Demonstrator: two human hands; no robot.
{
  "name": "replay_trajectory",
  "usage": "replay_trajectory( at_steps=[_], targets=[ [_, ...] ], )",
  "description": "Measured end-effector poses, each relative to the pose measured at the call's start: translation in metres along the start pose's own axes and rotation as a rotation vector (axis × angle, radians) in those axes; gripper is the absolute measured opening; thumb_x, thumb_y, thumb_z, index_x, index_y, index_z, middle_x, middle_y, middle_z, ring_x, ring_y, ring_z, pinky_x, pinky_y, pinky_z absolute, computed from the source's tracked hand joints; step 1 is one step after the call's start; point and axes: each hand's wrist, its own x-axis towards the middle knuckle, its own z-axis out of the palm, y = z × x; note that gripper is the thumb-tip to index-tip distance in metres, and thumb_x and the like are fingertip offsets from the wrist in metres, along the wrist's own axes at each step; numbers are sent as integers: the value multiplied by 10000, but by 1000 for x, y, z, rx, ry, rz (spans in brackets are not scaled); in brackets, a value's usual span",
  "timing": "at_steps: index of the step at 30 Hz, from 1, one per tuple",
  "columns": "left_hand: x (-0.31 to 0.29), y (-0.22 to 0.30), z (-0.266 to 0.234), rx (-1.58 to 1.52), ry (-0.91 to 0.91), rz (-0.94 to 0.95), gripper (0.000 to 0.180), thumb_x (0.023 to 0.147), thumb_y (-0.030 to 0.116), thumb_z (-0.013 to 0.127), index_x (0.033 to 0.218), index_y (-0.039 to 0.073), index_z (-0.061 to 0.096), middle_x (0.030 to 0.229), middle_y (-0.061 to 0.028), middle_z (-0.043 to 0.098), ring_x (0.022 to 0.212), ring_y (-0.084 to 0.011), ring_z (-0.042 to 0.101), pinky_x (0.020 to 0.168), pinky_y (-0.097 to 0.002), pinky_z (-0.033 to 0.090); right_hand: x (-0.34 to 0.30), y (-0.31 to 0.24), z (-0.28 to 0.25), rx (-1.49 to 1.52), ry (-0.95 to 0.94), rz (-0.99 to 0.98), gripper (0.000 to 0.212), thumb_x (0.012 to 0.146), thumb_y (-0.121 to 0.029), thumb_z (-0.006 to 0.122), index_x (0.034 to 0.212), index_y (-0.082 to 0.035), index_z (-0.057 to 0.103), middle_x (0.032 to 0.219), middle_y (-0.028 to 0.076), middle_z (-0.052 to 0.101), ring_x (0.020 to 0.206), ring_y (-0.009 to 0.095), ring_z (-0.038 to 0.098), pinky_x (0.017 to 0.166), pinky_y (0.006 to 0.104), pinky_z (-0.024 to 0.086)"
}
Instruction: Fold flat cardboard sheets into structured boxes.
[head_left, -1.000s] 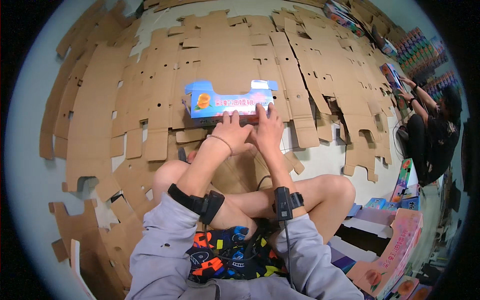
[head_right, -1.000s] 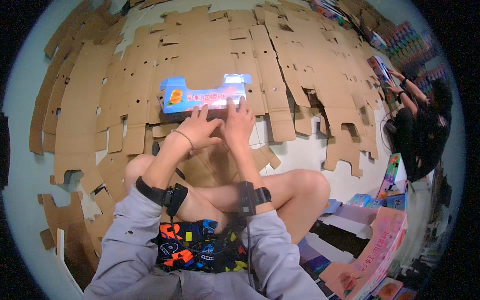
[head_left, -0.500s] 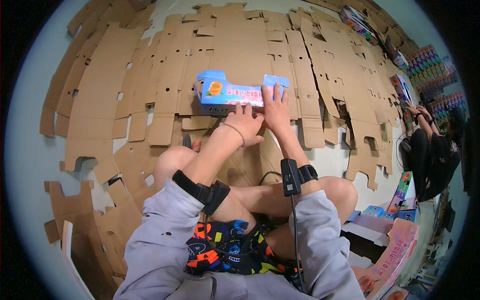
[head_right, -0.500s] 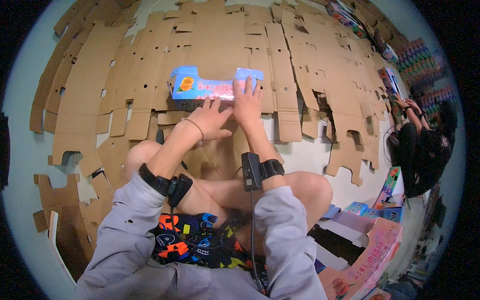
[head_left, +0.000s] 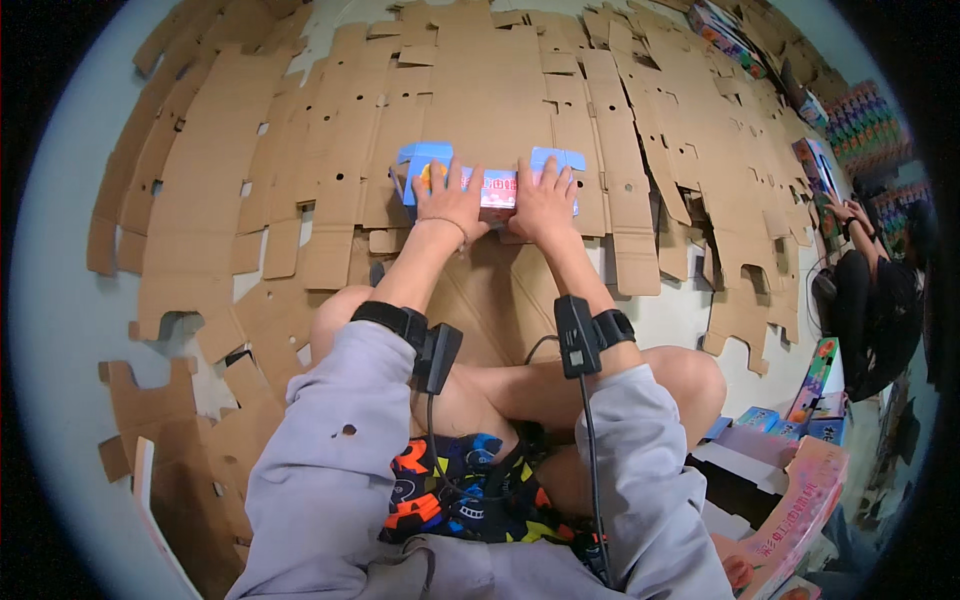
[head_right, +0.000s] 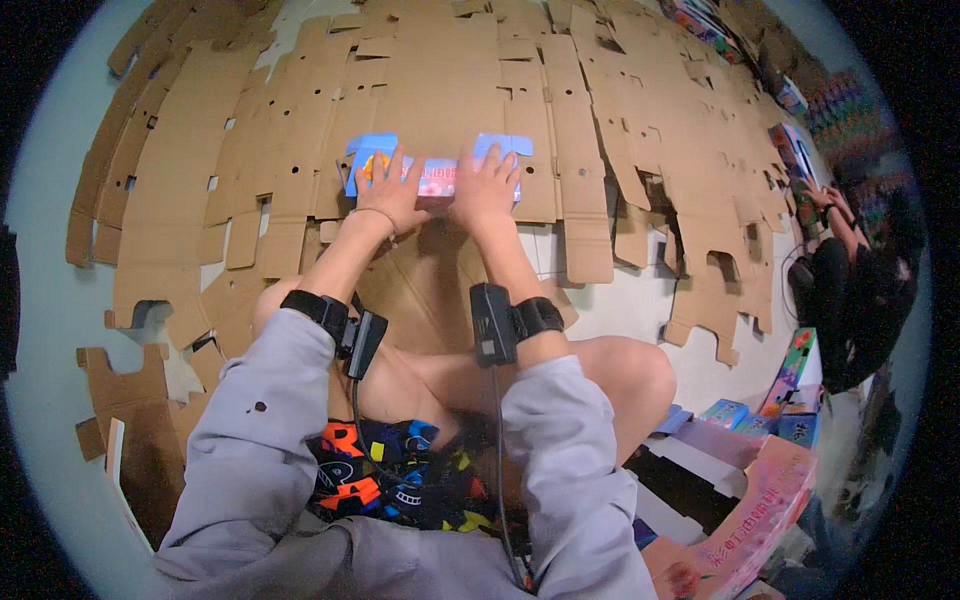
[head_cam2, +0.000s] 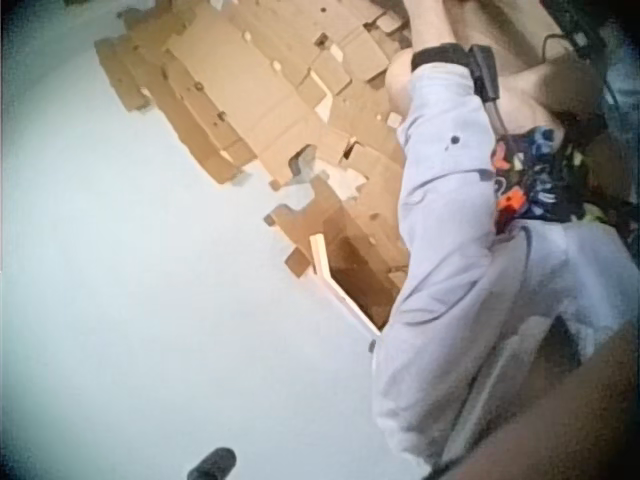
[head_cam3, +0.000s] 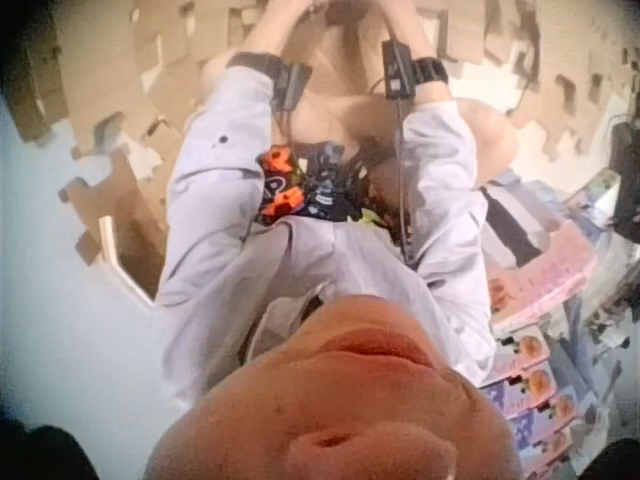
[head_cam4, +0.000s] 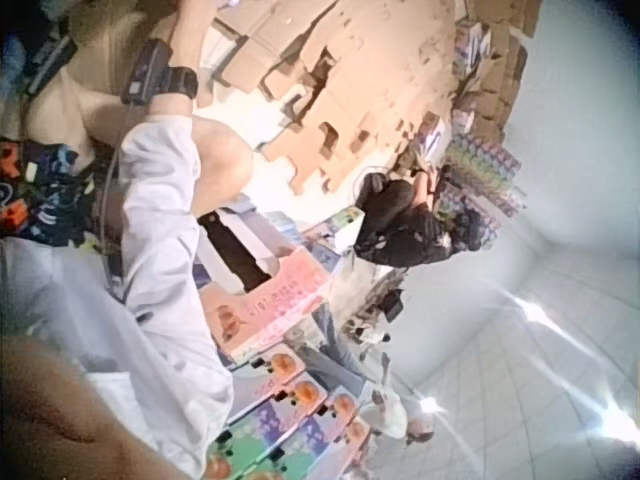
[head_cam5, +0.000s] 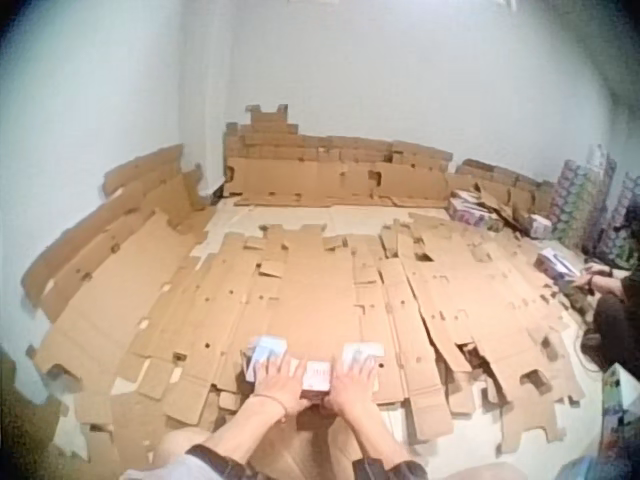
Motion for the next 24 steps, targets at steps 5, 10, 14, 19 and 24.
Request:
replay_trajectory(
  at_steps=[5, 10, 14, 19, 24],
  targets=[
    [-7, 1, 4, 23, 7, 22, 978, 715, 439, 721, 1477, 169, 171, 1535, -195, 92, 1393, -459, 79, 1040, -670, 144, -12, -6, -18, 22, -63, 1, 863, 662, -233, 747, 1415, -145, 335, 1478, 257, 238, 1344, 502, 213, 1098, 575, 163],
    [-24, 6, 2, -5, 9, 20, 1005, 710, 388, 723, 1490, 169, 128, 1537, -201, 74, 1400, -453, 44, 1059, -658, 106, -30, -5, -10, 47, 81, -14, 847, 622, -177, 752, 1383, -152, 379, 1472, 234, 256, 1348, 494, 198, 1097, 580, 162],
    [-36, 11, 3, 18, -2, 9, 1033, 717, 389, 721, 1497, 170, 81, 1542, -198, 19, 1399, -461, -1, 1059, -663, 91, -44, -6, -11, 108, 200, -28, 810, 619, -107, 736, 1354, -144, 399, 1471, 231, 248, 1341, 495, 206, 1093, 566, 192],
    [-47, 14, 3, 18, -31, -1, 1060, 716, 406, 722, 1499, 151, 55, 1541, -206, -22, 1393, -477, -18, 1052, -676, 85, -55, -9, -9, 107, 250, -43, 806, 616, -87, 730, 1348, -142, 399, 1479, 229, 226, 1346, 494, 191, 1090, 570, 193],
    [-54, 21, 8, 40, -45, -15, 1074, 718, 430, 716, 1500, 141, 40, 1540, -210, -43, 1391, -481, -34, 1048, -684, 76, -66, -8, -5, 108, 253, -41, 823, 613, -73, 726, 1359, -131, 385, 1491, 233, 185, 1351, 499, 169, 1086, 582, 193]
  ],
)
